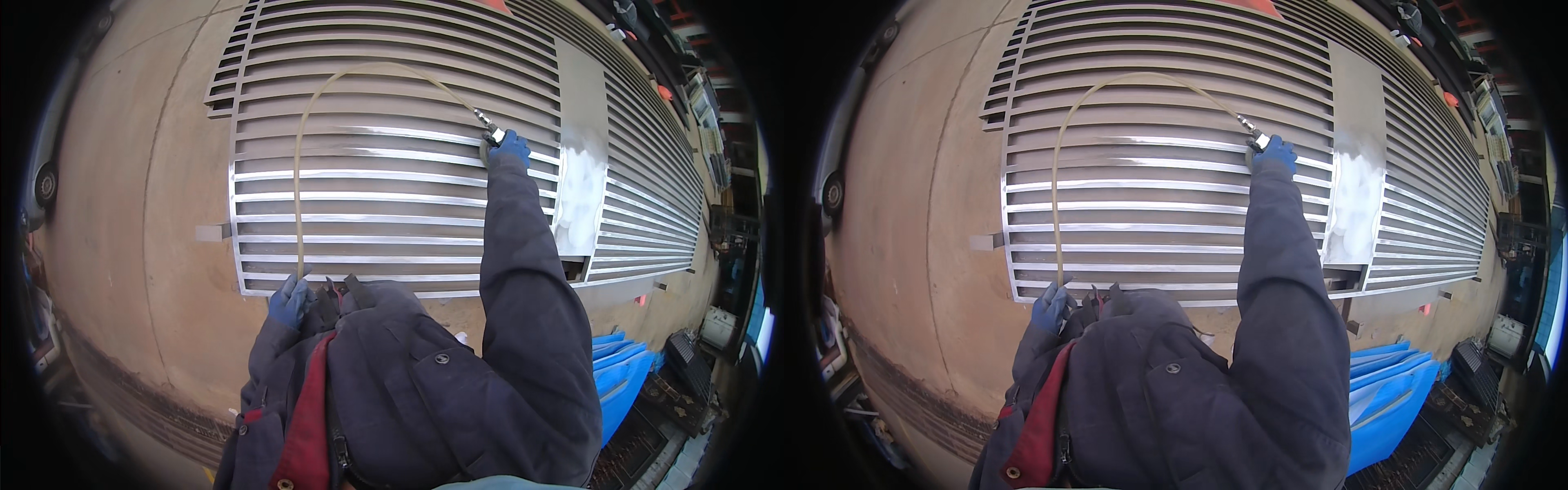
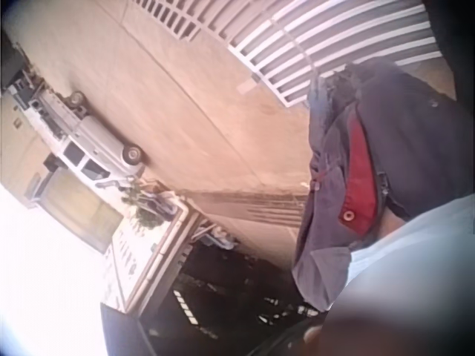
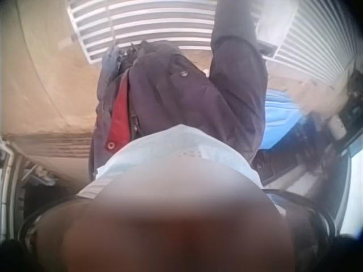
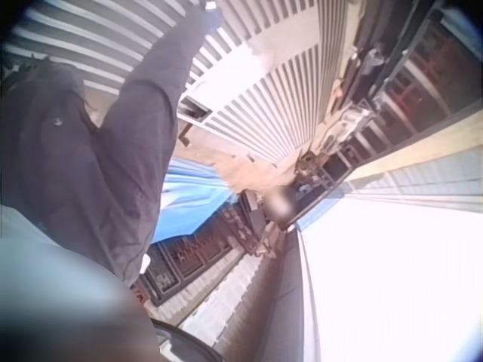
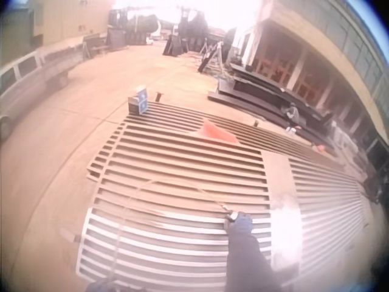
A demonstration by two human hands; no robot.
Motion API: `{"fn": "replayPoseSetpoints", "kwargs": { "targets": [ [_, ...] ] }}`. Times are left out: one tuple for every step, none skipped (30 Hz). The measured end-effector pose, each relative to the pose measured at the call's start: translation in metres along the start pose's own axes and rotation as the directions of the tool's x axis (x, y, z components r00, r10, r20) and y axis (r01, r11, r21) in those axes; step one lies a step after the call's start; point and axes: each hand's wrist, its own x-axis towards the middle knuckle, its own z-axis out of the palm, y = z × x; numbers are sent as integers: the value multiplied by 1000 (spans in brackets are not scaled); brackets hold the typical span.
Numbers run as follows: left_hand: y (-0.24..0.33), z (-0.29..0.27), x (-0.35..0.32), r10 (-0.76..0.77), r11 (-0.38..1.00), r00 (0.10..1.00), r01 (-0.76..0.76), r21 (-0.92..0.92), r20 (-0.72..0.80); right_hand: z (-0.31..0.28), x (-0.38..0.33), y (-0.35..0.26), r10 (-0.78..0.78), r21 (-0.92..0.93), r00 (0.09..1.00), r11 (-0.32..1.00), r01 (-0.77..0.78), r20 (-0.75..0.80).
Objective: The person uses a spray gun to apply white paint to a large metal grate. They move the spray gun in steady horizontal strokes across the slats, covering the surface systematically.
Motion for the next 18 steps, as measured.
{"fn": "replayPoseSetpoints", "kwargs": {
  "targets": [
    [1,1,2,34,999,999,-34,8,2,2,-1,-2,-73,-1,997,997,73,-17],
    [3,1,2,41,999,999,-40,21,-12,4,-4,-4,-133,-16,991,991,134,29],
    [5,1,2,64,998,998,-64,25,-13,4,-3,-5,-124,1,992,992,124,26],
    [7,0,2,64,995,997,-61,76,-37,4,-3,-6,-109,1,987,994,110,116],
    [9,-3,1,82,990,996,-75,122,-47,2,-2,-7,-53,38,997,998,51,51],
    [10,-4,0,101,982,993,-90,167,-60,-1,1,-7,47,36,997,998,-49,69],
    [10,-4,-1,86,991,995,-81,111,-49,-2,1,-8,102,82,995,991,-101,-6],
    [9,-3,-1,71,996,997,-69,54,-33,-3,3,-10,122,65,992,991,-119,-35],
    [8,-3,-1,23,1000,1000,-23,-10,-19,-3,2,-10,112,72,993,991,-114,31],
    [5,-1,1,59,998,998,-59,0,1,-2,3,-11,82,95,996,992,-80,-18],
    [4,0,2,64,998,998,-64,6,14,-1,1,-11,27,62,999,998,-29,43],
    [4,-1,3,67,998,997,-67,5,39,0,0,-13,-79,75,995,994,74,66],
    [4,-2,4,67,998,998,-67,1,3,1,-2,-12,-172,41,980,985,169,98],
    [4,-3,3,59,998,998,-60,-13,-20,2,-2,-13,-146,61,989,987,146,5],
    [4,-4,3,69,997,997,-70,-33,-35,2,-3,-13,-106,74,994,992,106,-3],
    [5,-5,2,51,999,998,-51,-8,-46,2,-3,-15,-28,54,999,998,26,26],
    [5,-5,2,53,999,997,-53,10,-50,1,-1,-16,37,80,999,996,-34,-36],
    [6,-5,1,35,999,997,-34,27,-72,1,-2,-18,28,86,1000,996,-28,2]
  ]
}}
